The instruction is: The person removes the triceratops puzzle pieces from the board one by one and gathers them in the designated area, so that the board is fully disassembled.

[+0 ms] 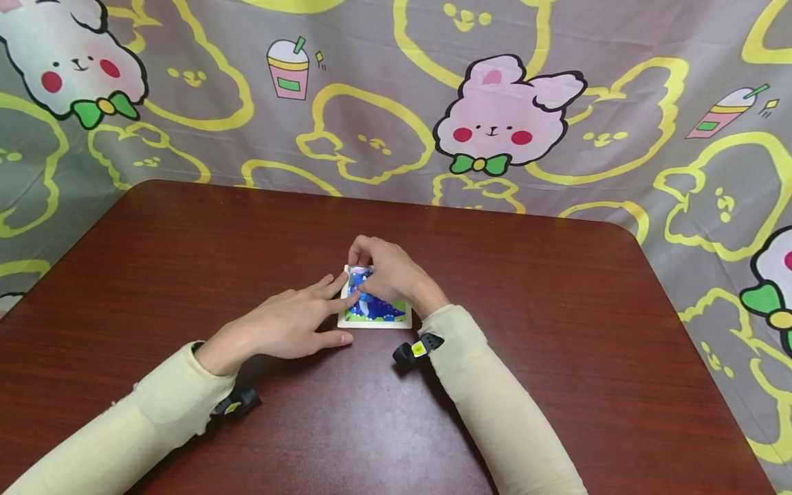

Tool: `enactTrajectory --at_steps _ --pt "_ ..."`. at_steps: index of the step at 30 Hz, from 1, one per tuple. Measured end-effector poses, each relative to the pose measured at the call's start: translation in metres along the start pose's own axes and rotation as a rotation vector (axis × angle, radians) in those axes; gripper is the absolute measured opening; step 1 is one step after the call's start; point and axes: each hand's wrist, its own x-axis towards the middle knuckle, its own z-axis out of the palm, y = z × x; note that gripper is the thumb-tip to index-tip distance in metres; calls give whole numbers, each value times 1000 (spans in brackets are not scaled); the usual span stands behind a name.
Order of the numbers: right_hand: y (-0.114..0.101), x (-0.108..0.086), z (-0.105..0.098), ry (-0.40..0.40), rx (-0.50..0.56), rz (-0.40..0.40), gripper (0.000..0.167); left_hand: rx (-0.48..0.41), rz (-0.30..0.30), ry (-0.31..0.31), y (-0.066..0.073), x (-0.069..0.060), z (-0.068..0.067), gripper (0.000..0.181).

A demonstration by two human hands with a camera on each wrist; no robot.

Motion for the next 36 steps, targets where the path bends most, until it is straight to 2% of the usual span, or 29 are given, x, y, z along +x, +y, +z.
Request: enactTrajectory --at_steps 11,17,25,36 --pt "7 -3 -1 44 51 41 33 -2 -1 -3 1 0 0 73" --pt "9 -5 -1 78 59 28 26 0 -2 -3 0 0 0 73" --pt "12 -6 0 100 86 16 33 -8 -1 -7 0 0 0 72" --pt "11 -9 -3 164 114 11 24 -17 -6 -1 -1 0 0 71"
